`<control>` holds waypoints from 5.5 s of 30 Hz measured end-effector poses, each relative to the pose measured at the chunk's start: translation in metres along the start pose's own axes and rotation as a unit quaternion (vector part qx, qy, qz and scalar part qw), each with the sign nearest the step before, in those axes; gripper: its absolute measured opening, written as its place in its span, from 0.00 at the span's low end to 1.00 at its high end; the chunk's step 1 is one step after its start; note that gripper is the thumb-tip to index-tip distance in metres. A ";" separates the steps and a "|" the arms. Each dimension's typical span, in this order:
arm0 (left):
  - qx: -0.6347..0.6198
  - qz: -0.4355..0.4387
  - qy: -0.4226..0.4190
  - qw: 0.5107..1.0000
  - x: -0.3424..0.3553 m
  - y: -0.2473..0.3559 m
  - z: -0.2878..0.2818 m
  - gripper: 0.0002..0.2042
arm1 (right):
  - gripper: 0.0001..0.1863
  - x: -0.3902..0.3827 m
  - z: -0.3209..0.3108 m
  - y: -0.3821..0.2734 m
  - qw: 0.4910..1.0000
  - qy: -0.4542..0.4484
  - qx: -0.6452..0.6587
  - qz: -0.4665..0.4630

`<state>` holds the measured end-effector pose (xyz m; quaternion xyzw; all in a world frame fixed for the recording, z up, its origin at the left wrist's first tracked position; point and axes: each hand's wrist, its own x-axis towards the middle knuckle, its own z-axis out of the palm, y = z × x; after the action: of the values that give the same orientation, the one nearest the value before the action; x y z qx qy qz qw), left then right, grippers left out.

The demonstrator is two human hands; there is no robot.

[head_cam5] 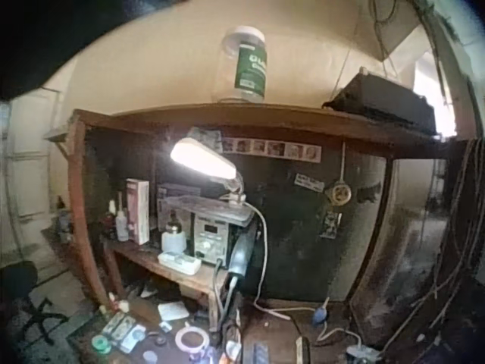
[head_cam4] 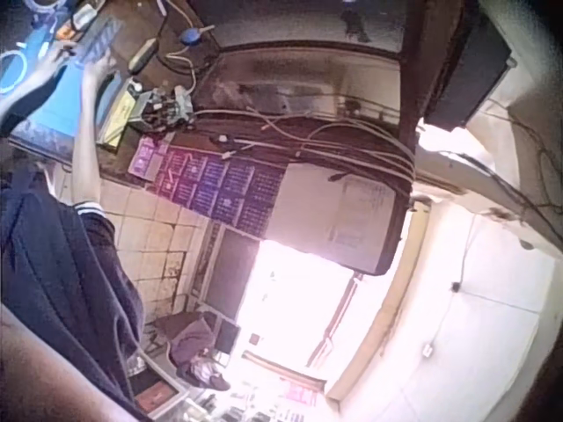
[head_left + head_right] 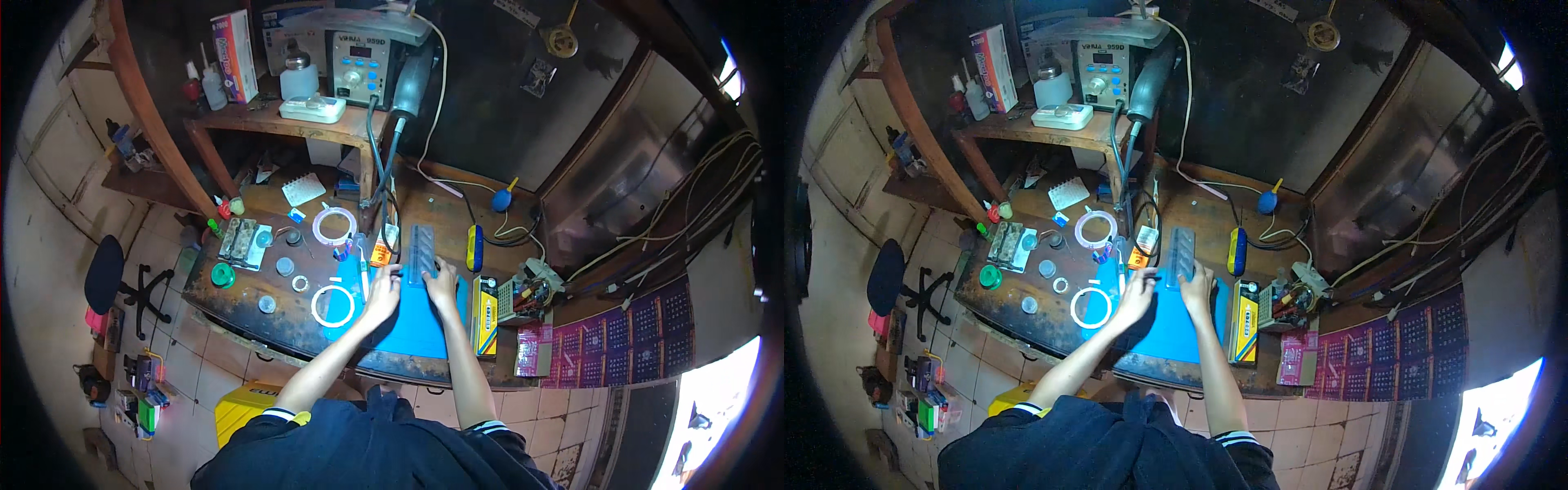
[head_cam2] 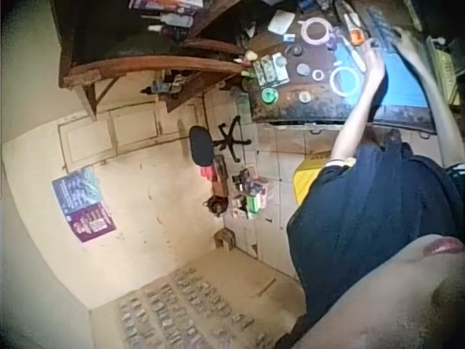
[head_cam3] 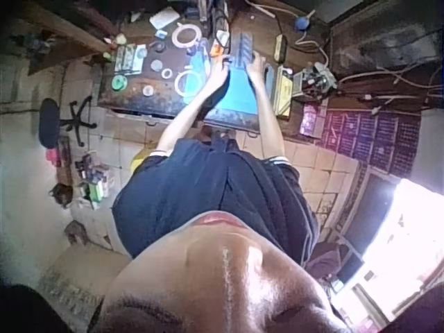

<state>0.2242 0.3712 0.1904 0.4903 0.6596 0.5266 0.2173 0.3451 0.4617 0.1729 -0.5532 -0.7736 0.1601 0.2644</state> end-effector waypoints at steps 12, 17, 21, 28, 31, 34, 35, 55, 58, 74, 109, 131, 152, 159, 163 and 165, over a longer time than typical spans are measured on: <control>0.296 0.053 0.016 0.954 0.047 -0.002 -0.025 0.26 | 0.11 0.012 0.007 -0.060 0.980 -0.036 0.185 -0.068; 0.352 0.036 0.017 0.935 0.056 -0.005 -0.017 0.30 | 0.10 0.017 0.014 -0.056 0.983 0.001 0.166 -0.073; 0.365 0.037 0.046 0.929 0.056 -0.004 -0.017 0.32 | 0.12 0.018 0.017 -0.052 0.975 -0.018 0.220 -0.026; 0.215 -0.065 0.034 0.974 0.040 0.008 -0.032 0.27 | 0.07 0.022 0.023 -0.030 0.967 -0.066 0.244 0.036; 0.203 -0.050 0.060 0.976 0.022 0.008 -0.033 0.26 | 0.10 0.017 0.024 -0.026 0.930 -0.117 0.338 0.085; 0.183 -0.058 0.075 0.979 0.010 0.004 -0.033 0.25 | 0.11 0.002 0.011 -0.045 0.922 -0.131 0.356 0.078; 0.162 -0.056 0.076 0.982 0.006 0.011 -0.029 0.25 | 0.15 0.002 0.013 -0.034 0.896 -0.159 0.405 0.090; -0.060 0.000 0.063 0.996 0.004 0.032 0.010 0.14 | 0.17 0.022 -0.015 -0.012 0.940 -0.021 0.329 0.094; -0.048 -0.035 0.095 0.994 0.013 0.018 0.018 0.19 | 0.17 0.025 0.001 0.009 0.977 0.024 0.210 0.031; -0.133 -0.026 0.208 0.969 0.010 0.013 -0.026 0.06 | 0.10 -0.001 0.000 -0.075 0.957 -0.040 0.253 -0.133; 0.139 -0.092 0.108 0.980 0.161 -0.027 0.019 0.23 | 0.15 0.128 0.049 -0.062 0.940 -0.102 0.325 -0.019; 0.382 -0.107 0.047 0.917 0.156 -0.029 0.032 0.11 | 0.09 0.139 0.056 -0.059 0.992 -0.075 0.103 -0.012; 0.020 -0.276 -0.008 0.961 0.184 -0.047 0.032 0.07 | 0.13 0.170 0.073 -0.030 0.936 -0.174 0.293 0.091; -0.181 -0.271 -0.164 0.931 0.145 -0.017 0.012 0.07 | 0.08 0.124 0.009 -0.028 0.866 -0.225 0.435 0.101; -0.230 -0.252 -0.250 0.906 0.127 -0.005 0.025 0.08 | 0.09 0.094 -0.020 -0.009 0.851 -0.167 0.464 0.179; -0.205 -0.233 -0.273 0.910 0.119 0.009 0.030 0.07 | 0.13 0.084 -0.032 -0.001 0.874 -0.095 0.461 0.122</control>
<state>0.2014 0.4893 0.2159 0.3924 0.5471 0.4303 0.6013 0.3422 0.5386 0.2183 -0.4404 -0.5600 0.5815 0.3929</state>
